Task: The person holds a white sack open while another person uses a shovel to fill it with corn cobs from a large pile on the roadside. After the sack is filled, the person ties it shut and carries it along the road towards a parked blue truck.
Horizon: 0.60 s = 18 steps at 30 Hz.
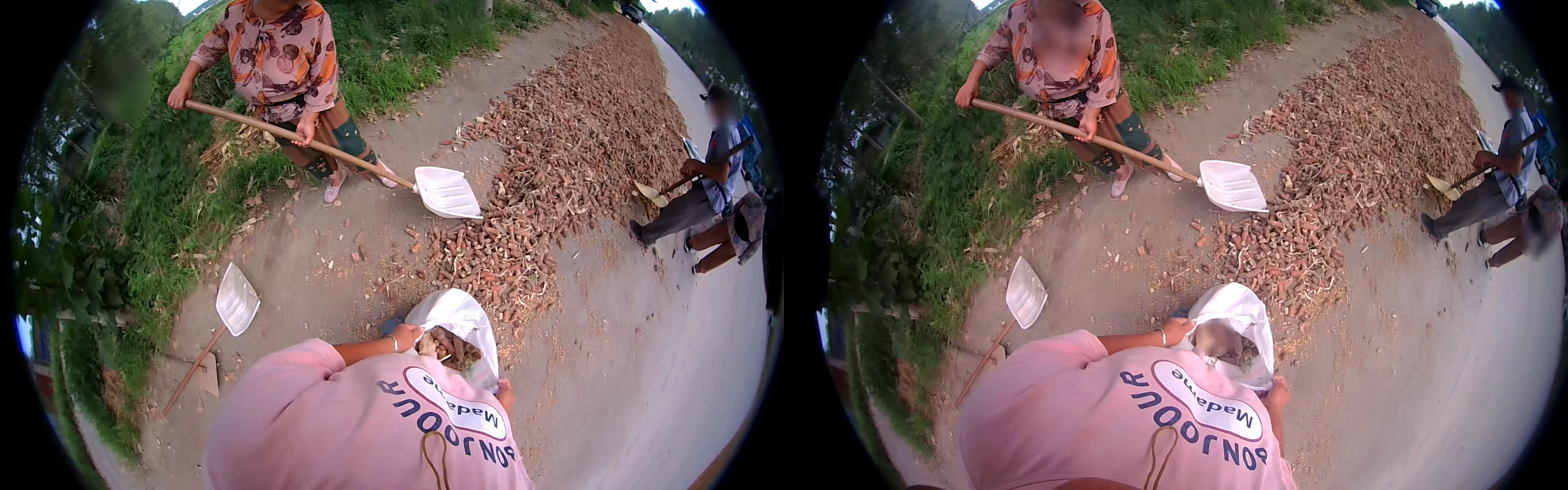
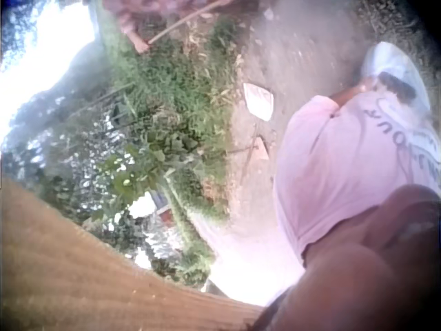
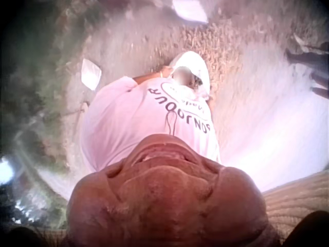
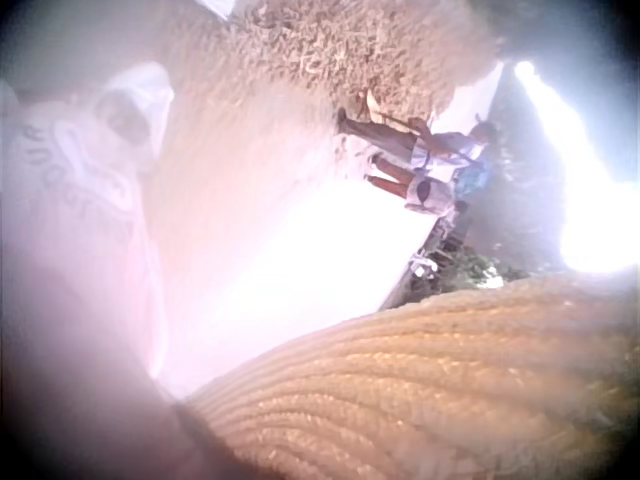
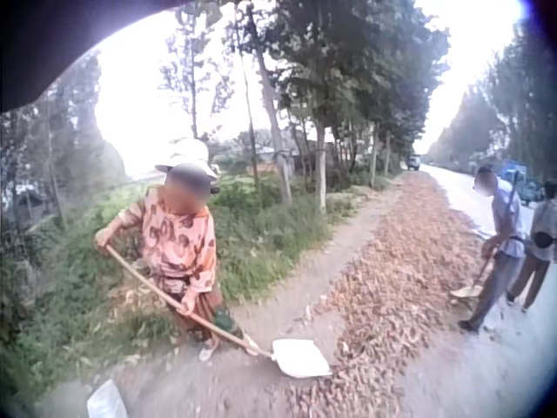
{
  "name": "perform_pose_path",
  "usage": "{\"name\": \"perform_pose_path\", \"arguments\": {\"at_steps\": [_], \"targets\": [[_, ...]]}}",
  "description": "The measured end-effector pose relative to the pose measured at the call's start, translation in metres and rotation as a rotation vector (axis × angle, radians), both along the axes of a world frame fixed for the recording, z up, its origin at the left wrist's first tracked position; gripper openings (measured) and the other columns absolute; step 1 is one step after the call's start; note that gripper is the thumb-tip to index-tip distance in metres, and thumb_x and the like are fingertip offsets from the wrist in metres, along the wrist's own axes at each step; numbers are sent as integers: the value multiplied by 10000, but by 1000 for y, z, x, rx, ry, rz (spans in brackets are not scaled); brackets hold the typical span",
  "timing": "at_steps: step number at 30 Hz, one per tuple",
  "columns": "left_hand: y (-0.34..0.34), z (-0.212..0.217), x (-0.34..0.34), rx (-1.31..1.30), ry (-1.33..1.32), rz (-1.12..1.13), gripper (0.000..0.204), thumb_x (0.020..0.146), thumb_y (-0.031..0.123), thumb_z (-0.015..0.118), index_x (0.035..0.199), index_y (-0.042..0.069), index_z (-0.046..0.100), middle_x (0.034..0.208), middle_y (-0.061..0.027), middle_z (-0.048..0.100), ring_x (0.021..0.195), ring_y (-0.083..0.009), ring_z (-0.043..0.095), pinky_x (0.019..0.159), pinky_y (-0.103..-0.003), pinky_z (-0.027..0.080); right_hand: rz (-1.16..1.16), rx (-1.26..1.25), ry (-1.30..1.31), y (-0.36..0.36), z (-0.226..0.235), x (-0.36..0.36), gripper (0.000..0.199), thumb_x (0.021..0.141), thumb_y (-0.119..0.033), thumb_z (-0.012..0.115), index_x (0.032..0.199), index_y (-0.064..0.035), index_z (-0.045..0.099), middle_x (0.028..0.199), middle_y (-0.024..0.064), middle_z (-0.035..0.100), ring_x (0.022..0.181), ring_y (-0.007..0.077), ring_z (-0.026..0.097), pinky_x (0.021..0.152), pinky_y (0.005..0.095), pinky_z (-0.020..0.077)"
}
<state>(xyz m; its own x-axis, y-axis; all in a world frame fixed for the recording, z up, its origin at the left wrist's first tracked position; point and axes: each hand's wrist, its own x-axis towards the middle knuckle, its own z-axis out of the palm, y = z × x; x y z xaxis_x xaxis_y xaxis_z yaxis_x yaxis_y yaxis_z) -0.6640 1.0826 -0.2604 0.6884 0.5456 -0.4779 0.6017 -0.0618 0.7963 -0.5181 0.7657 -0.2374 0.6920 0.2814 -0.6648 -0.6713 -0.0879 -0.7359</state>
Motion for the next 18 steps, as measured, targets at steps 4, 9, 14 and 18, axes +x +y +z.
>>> {"name": "perform_pose_path", "arguments": {"at_steps": [4,9,14,18], "targets": [[-2,68,5,-223,-56,100,344,837,328,465,845,14,607,670,-59,589,607,-120,517,570,-302,411,124,-89,-179,-44,-64,-30,108,777,-113,433,730,-107,530,667,-18,478,564,104,461,501,253,376],[-25,12,12,-112,105,-166,402,821,391,468,844,18,616,668,-114,596,598,-163,533,590,-326,420,431,-86,26,35,32,-22,118,754,-68,471,743,-101,583,618,-31,515,535,80,451,513,221,363],[-26,7,31,-158,221,-241,521,777,510,476,765,8,614,668,-74,589,616,-153,522,599,-323,414,667,28,62,126,6,-36,124,762,-119,457,784,-74,570,635,30,536,506,120,514,483,256,419],[23,-35,23,-166,253,-474,600,743,606,455,702,26,600,662,-66,572,634,-155,517,575,-312,397,487,21,77,207,-18,-65,126,785,-117,467,832,-36,553,499,24,452,380,130,451,366,255,370]]}}
